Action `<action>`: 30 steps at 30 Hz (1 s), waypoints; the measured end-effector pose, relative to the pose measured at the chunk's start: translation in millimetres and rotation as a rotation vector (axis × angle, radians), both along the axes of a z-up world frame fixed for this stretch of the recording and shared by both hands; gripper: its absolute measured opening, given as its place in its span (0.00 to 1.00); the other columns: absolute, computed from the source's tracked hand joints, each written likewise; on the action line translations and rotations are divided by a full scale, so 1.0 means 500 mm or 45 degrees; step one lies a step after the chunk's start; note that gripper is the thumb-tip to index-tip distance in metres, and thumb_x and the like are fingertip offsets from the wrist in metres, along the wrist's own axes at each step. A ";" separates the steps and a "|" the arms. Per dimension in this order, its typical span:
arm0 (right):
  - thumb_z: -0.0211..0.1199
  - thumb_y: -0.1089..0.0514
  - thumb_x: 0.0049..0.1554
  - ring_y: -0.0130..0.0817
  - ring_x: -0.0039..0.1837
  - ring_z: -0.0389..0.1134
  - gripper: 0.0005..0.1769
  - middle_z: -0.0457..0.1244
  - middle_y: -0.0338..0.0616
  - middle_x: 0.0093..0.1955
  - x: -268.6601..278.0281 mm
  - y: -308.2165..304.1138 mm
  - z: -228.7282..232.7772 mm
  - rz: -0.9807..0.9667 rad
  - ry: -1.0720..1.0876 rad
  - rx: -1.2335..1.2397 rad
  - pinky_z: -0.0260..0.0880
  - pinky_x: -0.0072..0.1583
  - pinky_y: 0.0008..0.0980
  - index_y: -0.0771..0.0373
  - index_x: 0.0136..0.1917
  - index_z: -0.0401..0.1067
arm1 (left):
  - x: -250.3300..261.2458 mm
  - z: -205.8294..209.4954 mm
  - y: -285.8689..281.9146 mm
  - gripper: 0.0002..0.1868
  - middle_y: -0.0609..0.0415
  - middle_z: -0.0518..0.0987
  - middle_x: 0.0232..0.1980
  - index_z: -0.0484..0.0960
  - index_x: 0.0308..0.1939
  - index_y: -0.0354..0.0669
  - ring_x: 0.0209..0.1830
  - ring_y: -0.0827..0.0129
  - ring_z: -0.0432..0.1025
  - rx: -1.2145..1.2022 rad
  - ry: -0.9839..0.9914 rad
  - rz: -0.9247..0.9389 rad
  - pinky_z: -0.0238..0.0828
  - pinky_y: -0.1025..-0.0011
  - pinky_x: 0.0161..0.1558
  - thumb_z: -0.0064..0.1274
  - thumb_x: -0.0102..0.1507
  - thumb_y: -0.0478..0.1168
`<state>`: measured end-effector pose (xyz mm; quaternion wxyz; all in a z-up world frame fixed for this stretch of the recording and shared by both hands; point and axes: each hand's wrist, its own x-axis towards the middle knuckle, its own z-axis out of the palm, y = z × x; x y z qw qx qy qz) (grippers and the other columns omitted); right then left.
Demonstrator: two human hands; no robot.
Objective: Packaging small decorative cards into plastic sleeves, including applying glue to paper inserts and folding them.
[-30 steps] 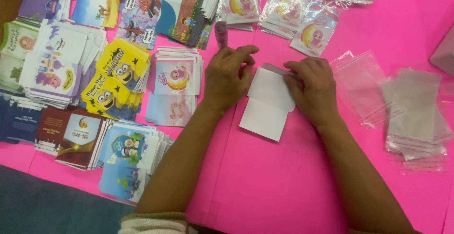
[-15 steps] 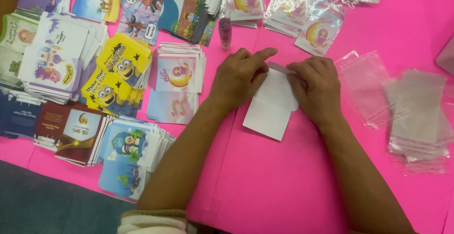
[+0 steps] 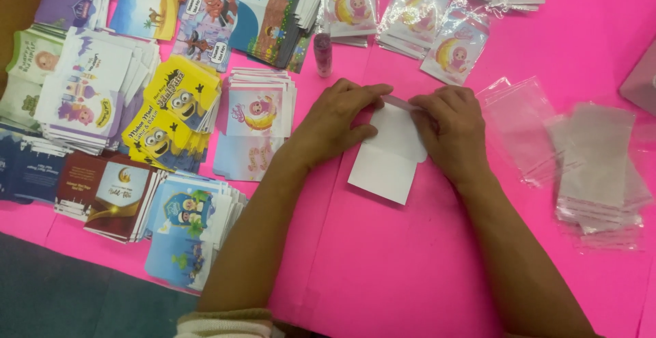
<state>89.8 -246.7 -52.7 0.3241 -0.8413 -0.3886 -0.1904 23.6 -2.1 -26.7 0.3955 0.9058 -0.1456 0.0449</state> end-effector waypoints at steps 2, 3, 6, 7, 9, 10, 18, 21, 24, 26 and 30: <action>0.67 0.69 0.61 0.45 0.59 0.68 0.10 0.63 0.41 0.41 0.001 0.004 0.000 0.013 -0.014 0.010 0.67 0.58 0.42 0.59 0.54 0.80 | -0.008 0.004 0.003 0.41 0.60 0.82 0.55 0.71 0.71 0.58 0.59 0.59 0.71 0.011 -0.006 -0.012 0.66 0.57 0.61 0.68 0.56 0.34; 0.67 0.69 0.61 0.45 0.58 0.68 0.10 0.63 0.40 0.40 0.000 0.005 0.000 0.028 -0.023 0.018 0.67 0.58 0.41 0.59 0.54 0.80 | -0.013 0.006 0.004 0.40 0.58 0.82 0.56 0.72 0.71 0.56 0.60 0.57 0.70 0.020 -0.007 -0.021 0.65 0.55 0.61 0.68 0.56 0.34; 0.65 0.67 0.60 0.44 0.60 0.67 0.11 0.65 0.41 0.44 0.000 0.004 -0.014 0.035 -0.066 -0.047 0.66 0.59 0.42 0.57 0.55 0.79 | -0.014 0.014 -0.003 0.42 0.56 0.77 0.64 0.70 0.72 0.59 0.61 0.55 0.70 0.020 -0.083 -0.006 0.67 0.54 0.60 0.69 0.55 0.35; 0.65 0.67 0.60 0.44 0.60 0.67 0.11 0.65 0.41 0.44 -0.002 0.007 -0.010 0.036 -0.078 -0.045 0.66 0.59 0.42 0.57 0.55 0.79 | -0.013 0.009 -0.004 0.42 0.56 0.77 0.64 0.70 0.72 0.59 0.61 0.55 0.70 0.023 -0.095 -0.004 0.67 0.54 0.60 0.69 0.55 0.35; 0.67 0.68 0.57 0.45 0.61 0.67 0.10 0.66 0.41 0.44 -0.005 0.010 -0.001 0.070 -0.159 -0.084 0.66 0.58 0.42 0.57 0.50 0.81 | -0.007 0.001 -0.010 0.45 0.62 0.70 0.72 0.66 0.75 0.65 0.63 0.55 0.68 0.158 -0.124 0.001 0.69 0.54 0.59 0.68 0.56 0.37; 0.67 0.68 0.57 0.45 0.61 0.67 0.10 0.66 0.41 0.44 -0.005 0.010 -0.003 0.057 -0.172 -0.083 0.66 0.58 0.42 0.57 0.50 0.81 | -0.009 -0.004 -0.009 0.45 0.62 0.70 0.72 0.66 0.75 0.65 0.63 0.55 0.68 0.160 -0.139 -0.010 0.69 0.54 0.59 0.68 0.56 0.37; 0.65 0.62 0.52 0.36 0.51 0.68 0.10 0.66 0.34 0.42 -0.045 0.019 -0.005 -0.152 -0.466 -0.234 0.65 0.49 0.35 0.49 0.45 0.81 | -0.014 -0.027 -0.003 0.29 0.64 0.81 0.43 0.81 0.62 0.66 0.61 0.61 0.68 0.144 -0.160 0.050 0.67 0.57 0.59 0.66 0.57 0.38; 0.65 0.62 0.51 0.34 0.44 0.68 0.10 0.65 0.33 0.39 -0.061 0.033 -0.020 -0.265 -0.543 -0.291 0.66 0.45 0.34 0.48 0.45 0.79 | -0.013 -0.030 -0.003 0.27 0.64 0.82 0.42 0.82 0.60 0.67 0.61 0.63 0.68 0.156 -0.185 0.077 0.68 0.58 0.57 0.63 0.57 0.37; 0.64 0.57 0.54 0.33 0.44 0.71 0.08 0.68 0.33 0.42 -0.071 0.035 -0.045 -0.360 -0.472 -0.373 0.67 0.46 0.33 0.45 0.46 0.80 | -0.007 -0.046 -0.002 0.27 0.63 0.82 0.43 0.82 0.60 0.66 0.61 0.63 0.69 0.192 -0.241 0.082 0.69 0.58 0.57 0.62 0.57 0.39; 0.64 0.49 0.57 0.38 0.49 0.72 0.10 0.69 0.39 0.47 -0.096 0.027 -0.004 -0.303 -0.345 -0.365 0.68 0.50 0.37 0.49 0.51 0.80 | -0.003 -0.056 -0.003 0.26 0.63 0.82 0.43 0.82 0.60 0.67 0.61 0.64 0.69 0.202 -0.253 0.079 0.69 0.58 0.57 0.62 0.57 0.41; 0.55 0.20 0.55 0.58 0.67 0.66 0.46 0.64 0.58 0.67 -0.125 -0.013 0.018 0.027 -0.053 -0.272 0.65 0.64 0.54 0.53 0.72 0.69 | -0.001 -0.057 -0.001 0.25 0.61 0.82 0.45 0.82 0.60 0.65 0.63 0.62 0.68 0.167 -0.237 0.058 0.68 0.56 0.59 0.61 0.57 0.43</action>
